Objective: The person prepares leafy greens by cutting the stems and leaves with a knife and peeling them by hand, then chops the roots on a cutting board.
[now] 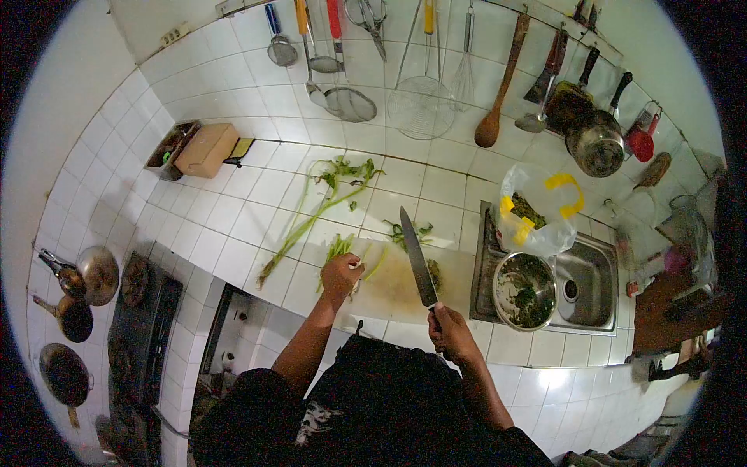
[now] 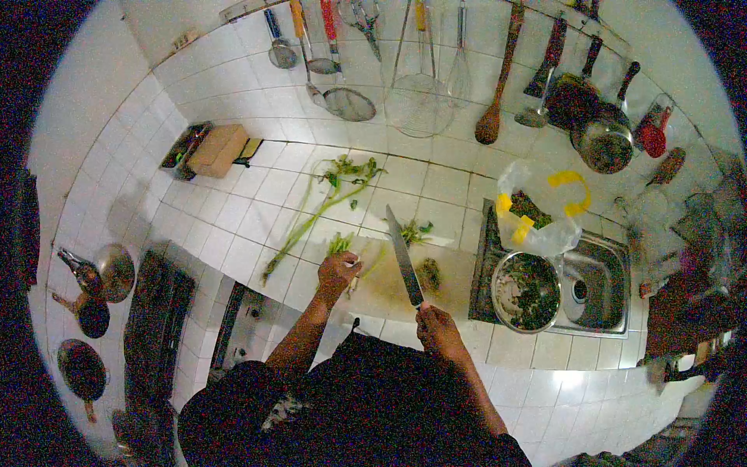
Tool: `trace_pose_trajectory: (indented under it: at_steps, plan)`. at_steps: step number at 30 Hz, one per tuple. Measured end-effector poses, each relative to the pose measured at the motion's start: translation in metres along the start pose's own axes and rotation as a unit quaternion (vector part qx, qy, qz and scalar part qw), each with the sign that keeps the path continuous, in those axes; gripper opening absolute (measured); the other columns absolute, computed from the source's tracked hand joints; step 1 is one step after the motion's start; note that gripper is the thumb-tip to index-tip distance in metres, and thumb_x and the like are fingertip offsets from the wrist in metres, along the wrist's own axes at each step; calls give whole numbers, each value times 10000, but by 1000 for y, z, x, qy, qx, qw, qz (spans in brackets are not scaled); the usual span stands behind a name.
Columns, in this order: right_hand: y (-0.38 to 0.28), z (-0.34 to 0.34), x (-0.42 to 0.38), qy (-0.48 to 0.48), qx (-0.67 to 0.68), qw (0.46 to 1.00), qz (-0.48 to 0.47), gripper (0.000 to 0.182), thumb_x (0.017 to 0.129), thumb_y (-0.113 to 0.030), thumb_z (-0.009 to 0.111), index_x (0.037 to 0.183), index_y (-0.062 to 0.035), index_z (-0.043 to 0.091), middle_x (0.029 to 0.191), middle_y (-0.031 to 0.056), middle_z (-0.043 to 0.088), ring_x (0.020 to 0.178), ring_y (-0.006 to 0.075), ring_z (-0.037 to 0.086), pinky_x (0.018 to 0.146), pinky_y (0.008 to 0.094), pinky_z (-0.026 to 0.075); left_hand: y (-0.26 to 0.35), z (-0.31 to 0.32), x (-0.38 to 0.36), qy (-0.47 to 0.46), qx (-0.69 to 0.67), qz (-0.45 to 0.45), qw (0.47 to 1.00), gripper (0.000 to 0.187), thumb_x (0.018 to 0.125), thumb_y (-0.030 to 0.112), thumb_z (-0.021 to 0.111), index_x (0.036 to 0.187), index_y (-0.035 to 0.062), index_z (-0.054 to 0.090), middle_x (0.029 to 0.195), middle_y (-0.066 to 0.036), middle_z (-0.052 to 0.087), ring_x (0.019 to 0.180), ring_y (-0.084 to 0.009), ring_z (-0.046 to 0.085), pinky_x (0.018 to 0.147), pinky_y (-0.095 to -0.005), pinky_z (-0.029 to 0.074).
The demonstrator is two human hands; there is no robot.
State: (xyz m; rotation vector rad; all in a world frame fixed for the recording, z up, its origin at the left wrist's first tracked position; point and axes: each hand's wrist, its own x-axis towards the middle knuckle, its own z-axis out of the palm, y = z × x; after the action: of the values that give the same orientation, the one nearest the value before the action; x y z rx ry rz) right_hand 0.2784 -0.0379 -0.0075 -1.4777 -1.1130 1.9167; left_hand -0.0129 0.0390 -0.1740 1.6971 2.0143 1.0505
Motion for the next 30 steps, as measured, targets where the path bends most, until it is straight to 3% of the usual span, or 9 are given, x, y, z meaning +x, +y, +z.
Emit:
trace_pose_trajectory:
  at_steps: [3, 6, 12, 16, 18, 21, 25, 28, 30]
  plan:
    - [4, 0, -5, 11, -25, 1000, -13, 458, 971, -524, 386, 764, -124, 472, 539, -44, 383, 398, 68, 298, 367, 251, 228, -2, 14, 7, -45, 42, -83, 995, 237, 712, 305, 711, 843, 108, 712, 865, -97, 699, 791, -288, 668, 708, -392, 526]
    - [15, -5, -3, 0, 10, 1000, -27, 454, 977, -513, 379, 768, -121, 474, 541, -44, 387, 400, 69, 302, 374, 250, 232, 0, 14, 14, -96, 119, -83, 985, 237, 714, 298, 689, 854, 109, 712, 853, -104, 698, 794, -287, 671, 710, -391, 530]
    - [15, -11, -9, 29, 2, 999, -14, 456, 978, -508, 384, 763, -117, 475, 542, -36, 396, 406, 76, 318, 383, 251, 249, 5, 7, 14, -90, 133, -107, 981, 239, 721, 294, 684, 881, 120, 716, 859, -121, 696, 796, -296, 672, 711, -394, 534]
    - [12, -6, -8, 32, 36, 999, -4, 451, 977, -505, 390, 762, -117, 472, 540, -36, 392, 407, 76, 316, 381, 250, 252, 9, 11, 14, -25, 68, -58, 996, 270, 708, 297, 690, 920, 131, 712, 860, -135, 688, 799, -310, 666, 704, -410, 530]
    - [13, -5, -6, 26, 22, 999, 2, 439, 978, -494, 396, 762, -120, 470, 537, -36, 382, 408, 76, 308, 381, 249, 255, 19, 13, 13, -85, 118, 3, 989, 271, 707, 300, 695, 917, 128, 699, 847, -143, 676, 801, -319, 658, 694, -429, 524]
    - [17, -3, 0, 0, 44, 999, 0, 431, 979, -485, 396, 759, -121, 468, 535, -37, 374, 409, 77, 301, 384, 248, 257, 23, 24, 3, -148, 151, 4, 977, 249, 718, 302, 693, 880, 114, 684, 819, -131, 669, 801, -320, 653, 690, -445, 518]
    - [18, 2, 3, 6, 40, 999, 5, 430, 980, -479, 396, 756, -118, 467, 538, -33, 377, 410, 79, 300, 386, 246, 260, 24, 28, -4, -144, 150, -29, 978, 200, 736, 273, 686, 843, 104, 672, 827, -136, 671, 803, -325, 652, 683, -437, 520]
    - [22, 2, 3, 4, 33, 999, -15, 432, 977, -484, 401, 761, -115, 465, 538, -30, 378, 412, 79, 304, 384, 246, 260, 24, 19, -6, -139, 59, 5, 989, 180, 774, 229, 668, 887, 89, 671, 801, -126, 672, 788, -285, 663, 647, -386, 519]
    - [23, 2, 3, 11, 48, 999, -6, 439, 973, -494, 406, 767, -111, 464, 540, -28, 380, 413, 78, 310, 381, 248, 260, 30, 8, -1, -204, -107, -64, 971, 142, 834, 173, 627, 930, 78, 669, 794, -86, 669, 727, -187, 640, 633, -304, 499]
